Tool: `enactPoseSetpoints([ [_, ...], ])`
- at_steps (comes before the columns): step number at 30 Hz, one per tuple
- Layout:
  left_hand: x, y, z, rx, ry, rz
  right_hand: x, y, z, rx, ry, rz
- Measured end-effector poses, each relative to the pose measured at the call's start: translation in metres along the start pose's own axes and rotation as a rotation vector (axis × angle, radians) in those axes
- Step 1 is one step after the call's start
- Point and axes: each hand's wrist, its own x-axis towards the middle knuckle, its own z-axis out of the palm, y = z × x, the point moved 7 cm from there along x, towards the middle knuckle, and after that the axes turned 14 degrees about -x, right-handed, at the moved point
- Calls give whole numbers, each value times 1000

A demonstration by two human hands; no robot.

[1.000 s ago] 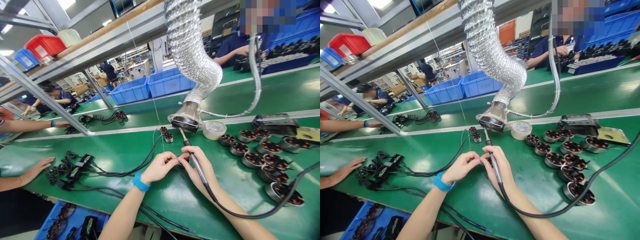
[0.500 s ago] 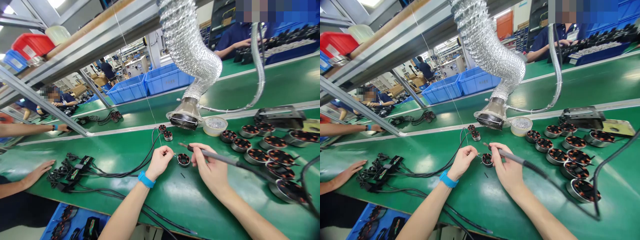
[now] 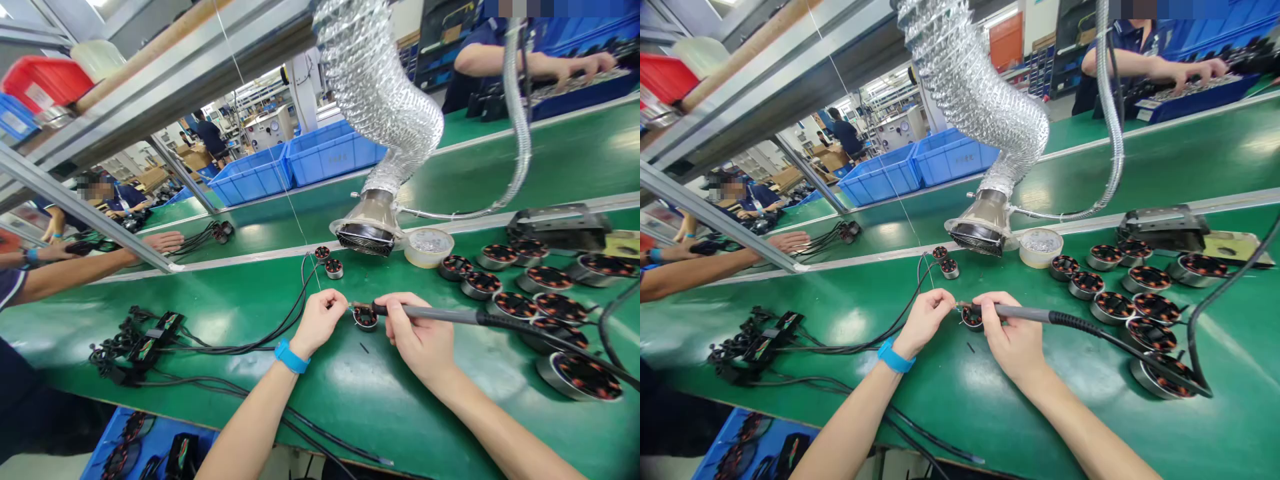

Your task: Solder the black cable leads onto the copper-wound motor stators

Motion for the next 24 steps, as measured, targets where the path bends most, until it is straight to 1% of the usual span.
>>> enactPoseSetpoints([
  [5, -1, 0, 0, -12, 0, 4, 0, -1, 0, 48, -6, 24],
  [12, -3, 0, 0, -20, 5, -3, 1, 1, -7, 120, 62, 79],
  [20, -1, 0, 0, -29, 5, 7, 3, 0, -4, 97, 34, 58],
  [24, -1, 0, 0, -31, 8, 0, 5, -3, -1, 124, -4, 92],
])
